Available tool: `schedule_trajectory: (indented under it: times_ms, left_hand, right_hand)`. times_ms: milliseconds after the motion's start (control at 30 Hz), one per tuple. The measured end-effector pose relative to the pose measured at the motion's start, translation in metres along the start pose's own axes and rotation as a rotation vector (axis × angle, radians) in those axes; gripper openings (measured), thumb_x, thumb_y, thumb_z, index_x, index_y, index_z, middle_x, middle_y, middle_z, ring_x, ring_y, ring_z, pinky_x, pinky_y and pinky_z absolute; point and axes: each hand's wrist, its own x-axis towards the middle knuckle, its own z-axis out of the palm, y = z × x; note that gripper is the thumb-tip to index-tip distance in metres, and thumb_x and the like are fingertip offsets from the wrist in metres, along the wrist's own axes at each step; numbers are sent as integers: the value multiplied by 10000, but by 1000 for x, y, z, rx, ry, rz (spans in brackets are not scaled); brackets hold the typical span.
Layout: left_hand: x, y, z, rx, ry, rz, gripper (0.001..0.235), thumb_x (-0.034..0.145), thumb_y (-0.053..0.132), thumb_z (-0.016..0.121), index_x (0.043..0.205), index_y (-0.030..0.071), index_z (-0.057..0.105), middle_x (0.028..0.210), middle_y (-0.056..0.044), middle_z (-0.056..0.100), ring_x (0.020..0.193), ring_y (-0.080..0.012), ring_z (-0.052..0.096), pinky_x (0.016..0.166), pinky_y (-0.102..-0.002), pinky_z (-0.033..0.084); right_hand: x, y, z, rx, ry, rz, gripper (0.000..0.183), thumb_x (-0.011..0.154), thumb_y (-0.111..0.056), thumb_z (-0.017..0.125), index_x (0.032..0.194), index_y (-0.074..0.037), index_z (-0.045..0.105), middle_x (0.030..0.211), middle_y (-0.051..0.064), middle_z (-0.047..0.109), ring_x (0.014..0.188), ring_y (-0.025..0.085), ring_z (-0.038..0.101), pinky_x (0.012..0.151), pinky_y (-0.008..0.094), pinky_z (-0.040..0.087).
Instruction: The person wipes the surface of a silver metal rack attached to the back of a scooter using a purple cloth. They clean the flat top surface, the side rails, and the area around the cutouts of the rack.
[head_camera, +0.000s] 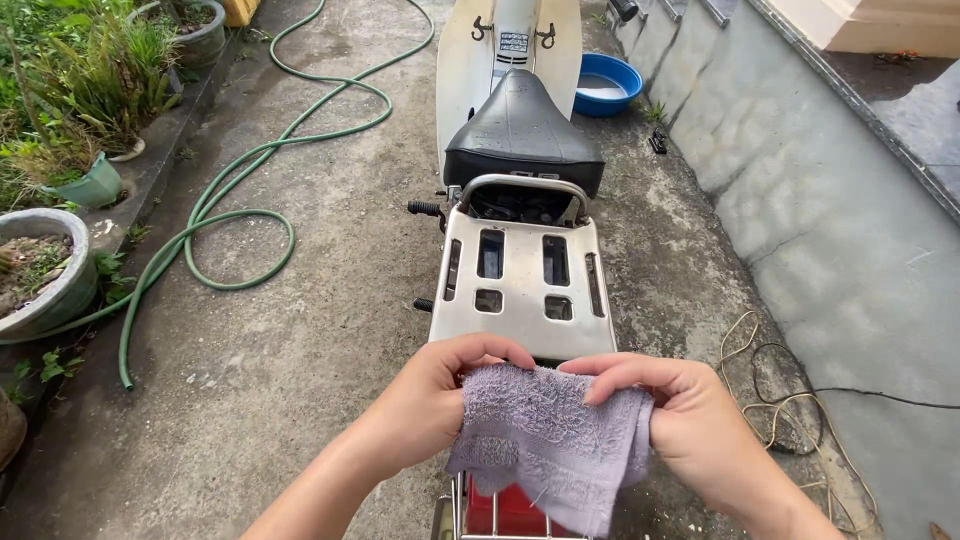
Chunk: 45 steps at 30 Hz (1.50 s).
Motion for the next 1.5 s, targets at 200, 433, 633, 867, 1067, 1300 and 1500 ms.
schedule_trajectory:
  times_ms: [200, 433, 633, 867, 1067, 1300, 1500]
  left_hand:
    - [10, -20, -2, -187, -62, -115, 253, 1070, -54, 632, 1169, 131, 773, 965, -78, 749, 766, -148, 648, 631, -283, 502]
    - [17, -30, -15, -277, 55, -452, 314, 995, 89, 571, 1174, 86, 828, 926, -37, 630, 790, -158, 535, 725, -317, 442]
    - [31, 40, 12, 465, -96, -68, 812, 934, 59, 720, 1671, 364, 569, 1104, 29, 767, 912, -146, 693, 847, -288, 554]
    - [49, 9, -7, -166, 355, 73, 654, 912, 319, 761, 1543, 159, 699, 1359, -72, 866, 965, -155, 721, 914, -325, 571]
    - [-16, -120, 58, -2007, -140, 280, 757, 1150, 346, 641, 1819, 344, 287, 1950, -16, 147, 1765, -150, 131, 1467, -384, 96]
    - [50, -35, 15, -960, 595, -525, 524, 996, 137, 673, 1493, -16, 745, 1292, -295, 818, 1110, -430, 750, 979, -556, 598]
    - [79, -69, -42, 983, 592, 436, 596, 785, 49, 651, 1329, 240, 800, 1473, -88, 743, 1311, -369, 692, 1095, -545, 499]
  right_hand:
    - [10, 38, -27, 165, -7, 185, 258, 804, 235, 805, 746, 4, 904, 1323, 278, 953, 1092, 392, 936, 881, 469, 789]
    - [22, 84, -55, 291, -120, 503, 122, 1006, 81, 669, 967, 64, 783, 874, 180, 730, 761, 278, 711, 726, 486, 680]
    - [42, 33, -31, -99, -199, 242, 472, 813, -107, 963, 1202, -133, 698, 1268, 59, 745, 1222, 165, 673, 1047, 384, 575]
    - [58, -18, 13, -106, -327, 171, 122, 909, -120, 933, 1016, -62, 921, 947, -5, 891, 894, 100, 817, 796, 304, 699]
    - [88, -51, 25, -323, -299, 395, 188, 956, -112, 842, 1121, -85, 928, 1048, -36, 960, 933, 56, 833, 849, 262, 681]
    - [105, 41, 13, -692, 179, 371, 527, 912, -385, 751, 1436, -333, 735, 1307, -104, 798, 1156, 68, 780, 996, 330, 584]
    - [96, 154, 11, -851, 275, 201, 730, 1018, -529, 531, 1700, -282, 447, 1910, 54, 173, 1724, 356, 182, 1342, 571, 234]
